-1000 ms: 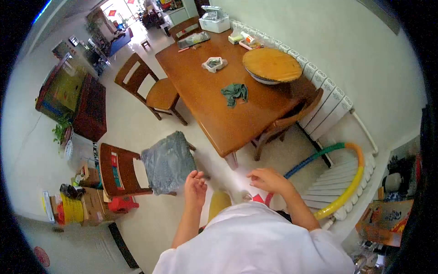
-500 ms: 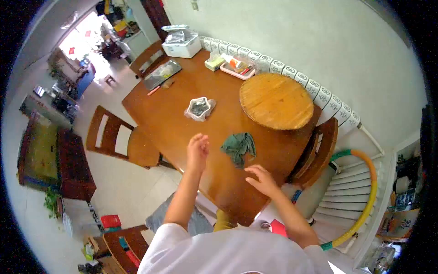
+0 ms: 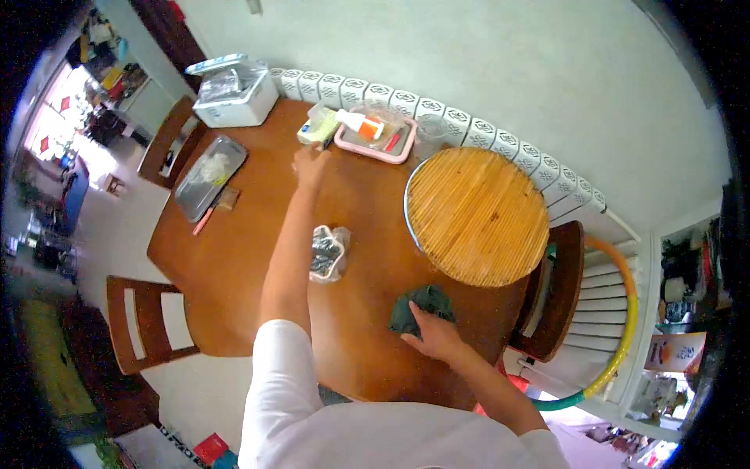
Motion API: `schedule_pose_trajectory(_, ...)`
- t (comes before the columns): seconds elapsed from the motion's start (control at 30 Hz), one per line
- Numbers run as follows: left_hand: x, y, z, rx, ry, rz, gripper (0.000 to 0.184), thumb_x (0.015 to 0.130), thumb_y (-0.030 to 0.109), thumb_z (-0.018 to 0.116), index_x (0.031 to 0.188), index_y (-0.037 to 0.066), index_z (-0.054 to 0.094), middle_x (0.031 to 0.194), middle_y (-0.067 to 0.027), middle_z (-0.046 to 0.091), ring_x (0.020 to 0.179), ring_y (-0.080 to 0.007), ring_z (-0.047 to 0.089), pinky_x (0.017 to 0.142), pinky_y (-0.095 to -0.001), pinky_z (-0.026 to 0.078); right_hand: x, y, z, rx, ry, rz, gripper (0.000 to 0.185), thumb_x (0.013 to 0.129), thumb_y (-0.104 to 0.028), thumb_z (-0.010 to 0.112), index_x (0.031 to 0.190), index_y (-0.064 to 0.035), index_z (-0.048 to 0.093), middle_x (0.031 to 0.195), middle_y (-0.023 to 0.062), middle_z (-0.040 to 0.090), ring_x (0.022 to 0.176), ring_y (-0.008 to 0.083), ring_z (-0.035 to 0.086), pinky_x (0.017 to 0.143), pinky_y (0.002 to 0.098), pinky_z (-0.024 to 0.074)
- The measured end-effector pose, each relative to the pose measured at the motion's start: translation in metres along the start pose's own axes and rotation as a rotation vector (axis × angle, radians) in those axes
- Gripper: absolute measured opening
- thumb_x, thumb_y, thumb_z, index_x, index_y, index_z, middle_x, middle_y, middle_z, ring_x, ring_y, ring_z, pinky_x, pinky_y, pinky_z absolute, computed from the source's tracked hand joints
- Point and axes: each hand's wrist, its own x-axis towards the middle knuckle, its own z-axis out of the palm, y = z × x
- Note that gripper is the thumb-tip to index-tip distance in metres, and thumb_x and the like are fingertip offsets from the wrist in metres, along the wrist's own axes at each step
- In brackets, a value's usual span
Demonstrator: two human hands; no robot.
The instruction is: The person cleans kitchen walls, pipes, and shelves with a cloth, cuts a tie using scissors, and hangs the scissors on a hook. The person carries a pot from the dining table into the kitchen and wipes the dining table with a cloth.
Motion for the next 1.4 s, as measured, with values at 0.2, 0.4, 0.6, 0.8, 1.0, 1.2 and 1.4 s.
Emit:
schedule_pose_trajectory(0.2, 0.105, -0.037, 0.035, 0.271, -0.017, -0.079, 0.059, 0.066, 0.047, 0.070, 0.118, 0.018, 0.068, 0.128, -0.0215, 0.055, 0.117, -0.0347, 0.053, 0.101, -0.0423, 0.041, 0.007, -0.004, 0.001, -0.054, -0.085, 0.118, 0.089, 0.088, -0.055, 0.053, 0.149, -0.0014, 0.017, 0.132, 0.0281, 0.049, 0.110, 0.0438, 0.055, 0.090, 0.0520, 0.0467)
schedule_pose_trajectory(0.4, 0.142, -0.053, 0.053, 0.422, -0.031, -0.085, 0.062, 0.066, 0.053, 0.068, 0.120, 0.022, 0.066, 0.135, -0.0238, 0.047, 0.126, -0.0364, 0.045, 0.105, -0.0423, 0.037, -0.001, -0.014, 0.013, -0.224, 0.058, 0.036, 0.086, 0.088, -0.049, 0.057, 0.146, 0.0020, 0.021, 0.137, 0.0254, 0.046, 0.121, 0.0401, 0.050, 0.098, 0.0471, 0.0434)
schedule_pose_trajectory(0.6, 0.171, -0.075, 0.054, 0.379, -0.203, -0.015, 0.073, 0.068, 0.052, 0.067, 0.124, 0.006, 0.062, 0.126, -0.0191, 0.059, 0.116, -0.0323, 0.056, 0.099, -0.0406, 0.043, -0.003, -0.017, 0.016, -0.115, 0.061, 0.047, 0.087, 0.087, -0.047, 0.059, 0.146, 0.0035, 0.020, 0.142, 0.0259, 0.040, 0.126, 0.0396, 0.046, 0.104, 0.0479, 0.0379)
schedule_pose_trajectory(0.8, 0.160, -0.027, -0.014, 0.033, -0.297, 0.069, 0.048, 0.079, 0.035, 0.067, 0.111, -0.001, 0.068, 0.099, -0.0156, 0.070, 0.094, -0.0243, 0.067, 0.082, -0.0331, 0.050, -0.004, -0.006, 0.026, -0.052, 0.078, 0.017, 0.089, 0.086, -0.049, 0.058, 0.147, 0.0020, 0.018, 0.144, 0.0276, 0.036, 0.129, 0.0415, 0.042, 0.106, 0.0454, 0.0373)
schedule_pose_trajectory(1.0, 0.159, -0.020, -0.057, -0.287, -0.477, -0.049, 0.042, 0.085, 0.031, 0.065, 0.105, -0.006, 0.068, 0.094, -0.0097, 0.069, 0.078, -0.0176, 0.064, 0.069, -0.0304, 0.049, -0.003, -0.014, 0.021, -0.101, 0.005, 0.066, 0.091, 0.085, -0.047, 0.060, 0.148, 0.0018, 0.015, 0.147, 0.0278, 0.031, 0.132, 0.0419, 0.038, 0.108, 0.0447, 0.0350)
schedule_pose_trajectory(1.2, 0.123, 0.038, -0.102, 0.068, -0.209, 0.201, 0.044, 0.081, 0.033, 0.066, 0.105, -0.004, 0.068, 0.093, -0.0122, 0.070, 0.087, -0.0218, 0.065, 0.076, -0.0347, 0.049, -0.006, -0.009, 0.021, -0.042, 0.020, 0.014, 0.094, 0.084, -0.046, 0.061, 0.149, 0.0013, 0.012, 0.149, 0.0267, 0.028, 0.135, 0.0401, 0.034, 0.111, 0.0450, 0.0313)
schedule_pose_trajectory(1.4, 0.110, 0.049, -0.109, 0.165, -0.182, 0.316, 0.050, 0.077, 0.034, 0.070, 0.109, -0.004, 0.067, 0.100, -0.0188, 0.069, 0.099, -0.0276, 0.066, 0.085, -0.0361, 0.049, -0.006, -0.004, 0.032, -0.167, 0.084, -0.013, 0.093, 0.084, -0.051, 0.060, 0.148, 0.0023, 0.016, 0.145, 0.0250, 0.036, 0.133, 0.0362, 0.038, 0.108, 0.0416, 0.0349)
